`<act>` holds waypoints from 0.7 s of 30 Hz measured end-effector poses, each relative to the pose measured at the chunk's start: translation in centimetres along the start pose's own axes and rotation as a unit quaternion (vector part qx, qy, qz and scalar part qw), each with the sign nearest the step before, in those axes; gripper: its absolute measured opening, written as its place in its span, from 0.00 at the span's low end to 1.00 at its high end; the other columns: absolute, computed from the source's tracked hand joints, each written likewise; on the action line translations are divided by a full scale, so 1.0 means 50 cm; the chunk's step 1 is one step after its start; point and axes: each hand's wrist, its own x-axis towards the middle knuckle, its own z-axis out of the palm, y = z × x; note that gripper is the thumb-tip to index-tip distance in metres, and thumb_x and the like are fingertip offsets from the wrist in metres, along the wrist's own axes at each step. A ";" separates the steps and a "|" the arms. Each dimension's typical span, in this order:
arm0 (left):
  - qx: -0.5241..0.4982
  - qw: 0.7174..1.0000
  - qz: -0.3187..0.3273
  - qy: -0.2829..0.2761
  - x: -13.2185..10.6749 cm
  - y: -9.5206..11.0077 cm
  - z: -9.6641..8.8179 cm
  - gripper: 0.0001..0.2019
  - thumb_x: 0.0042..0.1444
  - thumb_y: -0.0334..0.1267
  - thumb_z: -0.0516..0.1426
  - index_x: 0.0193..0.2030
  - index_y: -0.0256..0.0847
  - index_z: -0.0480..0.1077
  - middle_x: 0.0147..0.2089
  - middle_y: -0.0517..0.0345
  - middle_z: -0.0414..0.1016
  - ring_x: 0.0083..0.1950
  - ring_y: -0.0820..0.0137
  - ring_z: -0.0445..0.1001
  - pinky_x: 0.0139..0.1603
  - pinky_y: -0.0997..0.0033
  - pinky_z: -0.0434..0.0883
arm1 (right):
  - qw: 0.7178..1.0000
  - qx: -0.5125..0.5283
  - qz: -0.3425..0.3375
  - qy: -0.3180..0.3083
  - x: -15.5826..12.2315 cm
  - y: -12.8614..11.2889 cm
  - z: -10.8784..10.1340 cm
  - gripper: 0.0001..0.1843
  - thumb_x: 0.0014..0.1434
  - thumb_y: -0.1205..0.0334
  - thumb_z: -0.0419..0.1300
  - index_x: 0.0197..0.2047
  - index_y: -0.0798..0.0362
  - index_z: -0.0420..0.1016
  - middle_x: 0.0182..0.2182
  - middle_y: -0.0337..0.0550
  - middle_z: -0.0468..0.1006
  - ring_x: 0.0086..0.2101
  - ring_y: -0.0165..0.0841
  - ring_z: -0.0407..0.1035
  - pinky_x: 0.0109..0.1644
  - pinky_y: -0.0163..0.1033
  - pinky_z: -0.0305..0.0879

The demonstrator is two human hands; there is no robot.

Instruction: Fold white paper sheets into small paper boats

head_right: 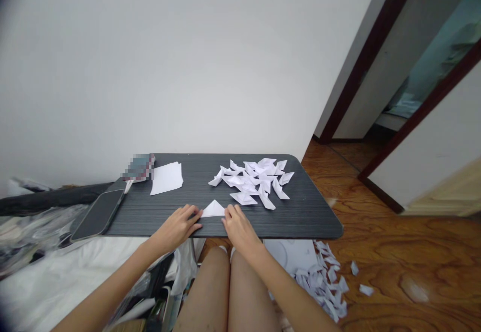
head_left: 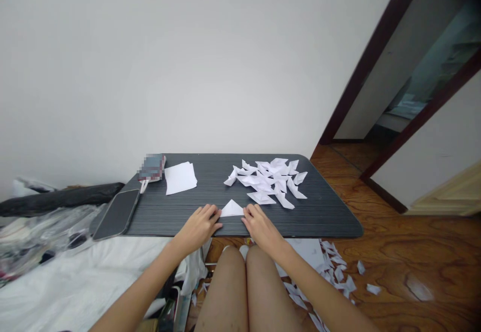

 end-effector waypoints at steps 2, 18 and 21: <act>0.036 0.999 0.006 -0.022 -0.009 0.001 -0.011 0.18 0.57 0.43 0.45 0.50 0.36 0.61 0.42 0.49 0.62 0.42 0.64 0.60 0.41 0.64 0.61 | 0.999 -0.031 -0.033 -0.030 -0.001 -0.003 -0.014 0.07 0.55 0.66 0.53 0.36 0.59 0.70 0.32 0.48 0.67 0.36 0.37 0.60 0.38 0.40 0.61; -0.023 0.996 -0.068 -0.056 0.086 0.018 0.004 0.18 0.55 0.46 0.47 0.46 0.37 0.64 0.39 0.52 0.64 0.34 0.68 0.70 0.35 0.70 0.66 | 0.984 0.177 0.024 0.005 -0.001 0.018 -0.021 0.10 0.55 0.67 0.51 0.39 0.58 0.71 0.34 0.47 0.67 0.37 0.34 0.63 0.43 0.39 0.62; -0.021 0.996 -0.042 -0.070 0.096 0.003 0.005 0.17 0.57 0.45 0.45 0.41 0.36 0.67 0.37 0.51 0.65 0.34 0.68 0.70 0.36 0.69 0.66 | 0.961 0.250 0.097 0.066 0.005 0.027 -0.005 0.12 0.54 0.66 0.50 0.40 0.57 0.71 0.34 0.47 0.69 0.33 0.32 0.65 0.39 0.37 0.63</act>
